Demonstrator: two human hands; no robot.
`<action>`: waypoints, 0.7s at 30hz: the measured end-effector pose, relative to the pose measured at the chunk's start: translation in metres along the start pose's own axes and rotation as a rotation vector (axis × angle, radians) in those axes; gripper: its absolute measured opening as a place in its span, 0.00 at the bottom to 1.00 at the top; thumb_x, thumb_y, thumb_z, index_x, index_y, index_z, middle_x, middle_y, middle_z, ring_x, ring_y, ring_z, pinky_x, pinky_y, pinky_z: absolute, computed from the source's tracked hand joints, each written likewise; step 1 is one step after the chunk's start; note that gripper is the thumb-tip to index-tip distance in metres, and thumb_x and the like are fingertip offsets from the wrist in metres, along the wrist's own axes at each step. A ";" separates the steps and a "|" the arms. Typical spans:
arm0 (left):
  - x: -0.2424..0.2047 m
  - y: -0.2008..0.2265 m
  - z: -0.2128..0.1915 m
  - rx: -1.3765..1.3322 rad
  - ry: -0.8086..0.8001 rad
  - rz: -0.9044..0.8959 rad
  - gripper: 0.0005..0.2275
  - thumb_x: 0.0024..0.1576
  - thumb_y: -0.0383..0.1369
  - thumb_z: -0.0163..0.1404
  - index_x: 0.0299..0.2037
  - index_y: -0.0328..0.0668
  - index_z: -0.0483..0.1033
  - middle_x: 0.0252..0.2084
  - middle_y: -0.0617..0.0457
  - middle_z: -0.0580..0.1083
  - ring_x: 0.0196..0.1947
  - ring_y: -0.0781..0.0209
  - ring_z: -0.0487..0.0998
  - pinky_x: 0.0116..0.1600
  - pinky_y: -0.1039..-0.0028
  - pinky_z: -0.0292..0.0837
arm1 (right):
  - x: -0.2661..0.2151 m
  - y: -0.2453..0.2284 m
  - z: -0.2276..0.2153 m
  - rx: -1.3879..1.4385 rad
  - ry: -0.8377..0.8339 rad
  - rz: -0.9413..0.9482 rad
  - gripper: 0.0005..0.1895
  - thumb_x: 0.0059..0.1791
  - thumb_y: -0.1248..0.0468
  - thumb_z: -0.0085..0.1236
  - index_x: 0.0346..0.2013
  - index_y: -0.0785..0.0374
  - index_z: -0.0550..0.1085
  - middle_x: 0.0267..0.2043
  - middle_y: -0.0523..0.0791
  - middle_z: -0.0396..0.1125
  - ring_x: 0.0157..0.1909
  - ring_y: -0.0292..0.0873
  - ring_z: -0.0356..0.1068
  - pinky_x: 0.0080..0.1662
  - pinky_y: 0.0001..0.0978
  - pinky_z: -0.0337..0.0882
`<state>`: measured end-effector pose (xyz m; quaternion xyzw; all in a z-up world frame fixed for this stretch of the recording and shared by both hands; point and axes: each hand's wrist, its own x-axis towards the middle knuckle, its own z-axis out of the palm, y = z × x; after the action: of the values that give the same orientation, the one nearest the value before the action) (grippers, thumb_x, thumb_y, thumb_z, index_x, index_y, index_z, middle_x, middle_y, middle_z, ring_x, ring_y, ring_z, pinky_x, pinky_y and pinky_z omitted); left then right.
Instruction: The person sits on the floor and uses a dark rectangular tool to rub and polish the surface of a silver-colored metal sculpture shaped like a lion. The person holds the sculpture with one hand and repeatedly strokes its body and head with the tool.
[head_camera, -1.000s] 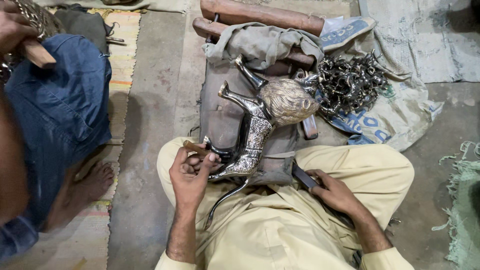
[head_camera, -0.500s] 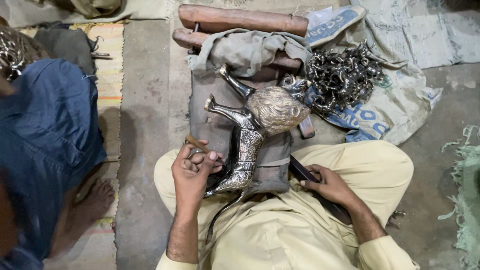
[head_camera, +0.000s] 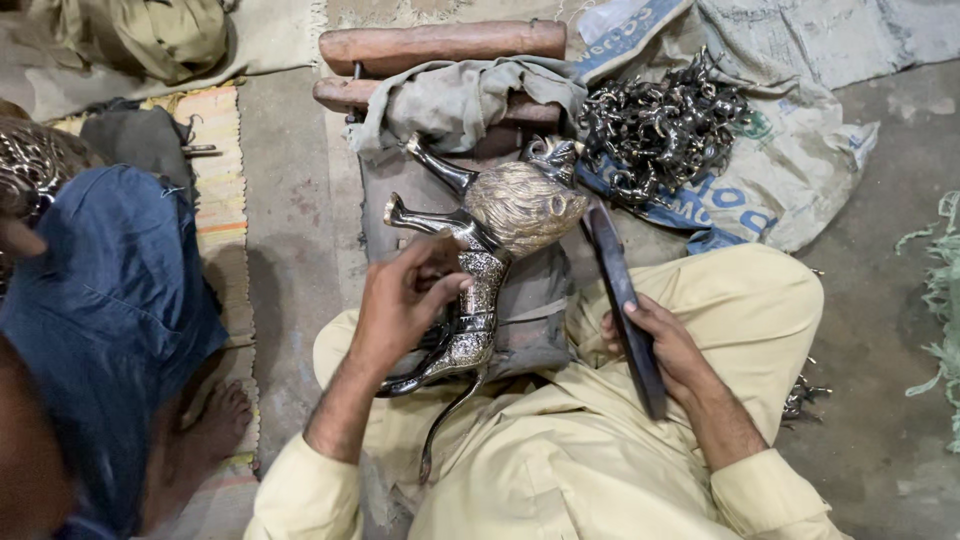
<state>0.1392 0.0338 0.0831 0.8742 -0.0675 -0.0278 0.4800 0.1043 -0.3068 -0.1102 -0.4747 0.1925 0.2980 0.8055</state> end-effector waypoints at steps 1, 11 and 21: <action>0.008 0.004 0.000 0.026 -0.023 0.056 0.16 0.56 0.27 0.61 0.55 0.39 0.75 0.44 0.50 0.83 0.41 0.63 0.86 0.44 0.73 0.83 | -0.003 0.001 0.003 0.024 0.011 -0.013 0.17 0.54 0.58 0.51 0.53 0.66 0.68 0.35 0.45 0.70 0.35 0.38 0.71 0.40 0.31 0.73; 0.071 0.027 0.019 0.485 -0.432 0.344 0.16 0.54 0.34 0.62 0.52 0.44 0.77 0.41 0.48 0.82 0.41 0.48 0.84 0.47 0.61 0.78 | -0.037 -0.013 0.026 -0.074 -0.010 -0.129 0.20 0.51 0.64 0.56 0.58 0.64 0.69 0.32 0.42 0.66 0.33 0.35 0.67 0.39 0.30 0.71; 0.060 0.018 0.015 0.169 -0.192 0.055 0.17 0.56 0.31 0.61 0.55 0.41 0.74 0.40 0.47 0.82 0.40 0.58 0.87 0.42 0.69 0.83 | -0.038 -0.026 0.041 -0.301 -0.046 -0.220 0.21 0.48 0.66 0.61 0.56 0.64 0.71 0.35 0.38 0.65 0.33 0.30 0.64 0.36 0.27 0.68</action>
<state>0.1954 0.0025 0.0913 0.9026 -0.1393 -0.0921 0.3967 0.0941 -0.2915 -0.0508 -0.6009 0.0741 0.2445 0.7574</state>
